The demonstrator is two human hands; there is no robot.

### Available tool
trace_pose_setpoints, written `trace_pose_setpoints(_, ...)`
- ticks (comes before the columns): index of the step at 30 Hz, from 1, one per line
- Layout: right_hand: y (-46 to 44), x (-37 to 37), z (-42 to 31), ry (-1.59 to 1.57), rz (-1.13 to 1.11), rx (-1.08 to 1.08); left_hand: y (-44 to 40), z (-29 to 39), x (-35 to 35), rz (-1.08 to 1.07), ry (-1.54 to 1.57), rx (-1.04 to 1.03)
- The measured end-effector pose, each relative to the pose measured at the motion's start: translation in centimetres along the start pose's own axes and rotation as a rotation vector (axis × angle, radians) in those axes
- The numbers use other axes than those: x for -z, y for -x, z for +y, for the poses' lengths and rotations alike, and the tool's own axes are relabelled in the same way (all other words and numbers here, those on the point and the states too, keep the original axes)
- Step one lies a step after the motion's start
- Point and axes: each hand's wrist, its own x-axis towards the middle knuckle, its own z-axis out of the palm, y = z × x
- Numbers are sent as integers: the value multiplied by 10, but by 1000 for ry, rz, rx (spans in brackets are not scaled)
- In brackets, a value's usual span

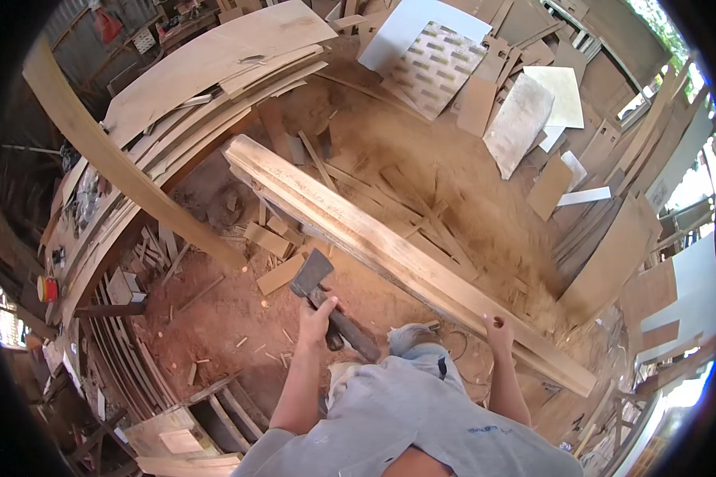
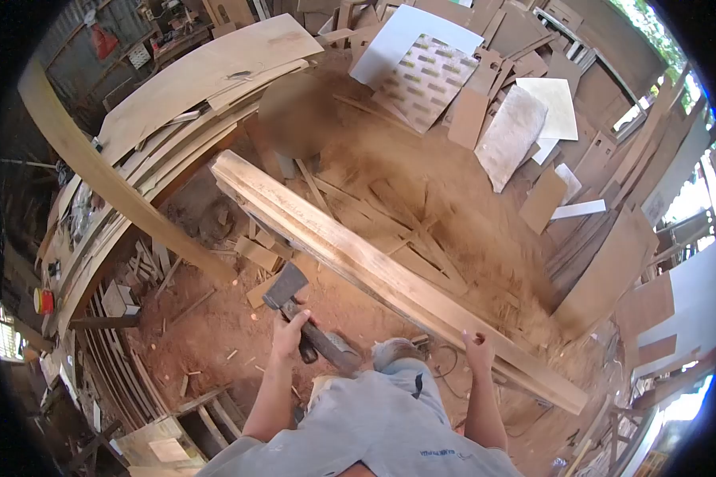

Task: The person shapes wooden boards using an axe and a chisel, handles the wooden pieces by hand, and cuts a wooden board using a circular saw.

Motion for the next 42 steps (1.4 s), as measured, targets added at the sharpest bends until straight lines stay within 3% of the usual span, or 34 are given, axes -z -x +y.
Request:
trace_pose_setpoints(3, 9, -8, 29, 385, 210, 452, -24, 18, 4, -23, -151, -57)
trace_pose_setpoints(4, 7, -10, 26, 352, 144, 427, -32, 28, 0, -37, -250, -72)
trace_pose_setpoints(7, 1, -25, 0, 319, 234, 483, -59, 45, -21, -105, -475, -77)
trace_pose_setpoints(8, 1, -31, -13, 332, 179, 535, -68, 46, -31, -106, -550, -158)
trace_pose_setpoints(11, 7, -45, -65, 414, 12, 638, -94, 60, -66, -135, -1188, -549)
trace_pose_setpoints(12, 4, -54, -80, 465, -42, 646, -104, 59, -79, -143, -1355, -423)
trace_pose_setpoints(15, -22, -86, -112, 426, -108, 762, -124, 52, -123, -319, -1560, -400)
trace_pose_setpoints(16, -27, -94, -120, 438, -148, 740, -130, 48, -141, -359, -1645, -298)
trace_pose_setpoints(21, -40, -104, -133, 470, -238, 720, -140, 17, -179, -400, -1725, -259)
trace_pose_setpoints(27, -42, -111, -147, 612, -323, 617, -133, 16, -149, -121, -1563, -74)
trace_pose_setpoints(29, -37, -106, -160, 606, -281, 744, -125, 27, -136, 10, -1440, -18)
trace_pose_setpoints(32, -20, -116, -200, 560, -207, 982, -117, 19, -92, 185, -1171, -128)
trace_pose_setpoints(33, -13, -126, -212, 535, -194, 1078, -105, 19, -79, 225, -1014, -63)
trace_pose_setpoints(36, -9, -175, -244, 322, -358, 1325, -56, 42, -57, 437, -525, -6)
trace_pose_setpoints(38, 8, -206, -261, 327, -604, 1381, -20, 37, -33, 622, -323, -17)
trace_pose_setpoints(42, 61, -257, -255, 333, -879, 1592, 86, 23, 13, 1073, -107, -114)
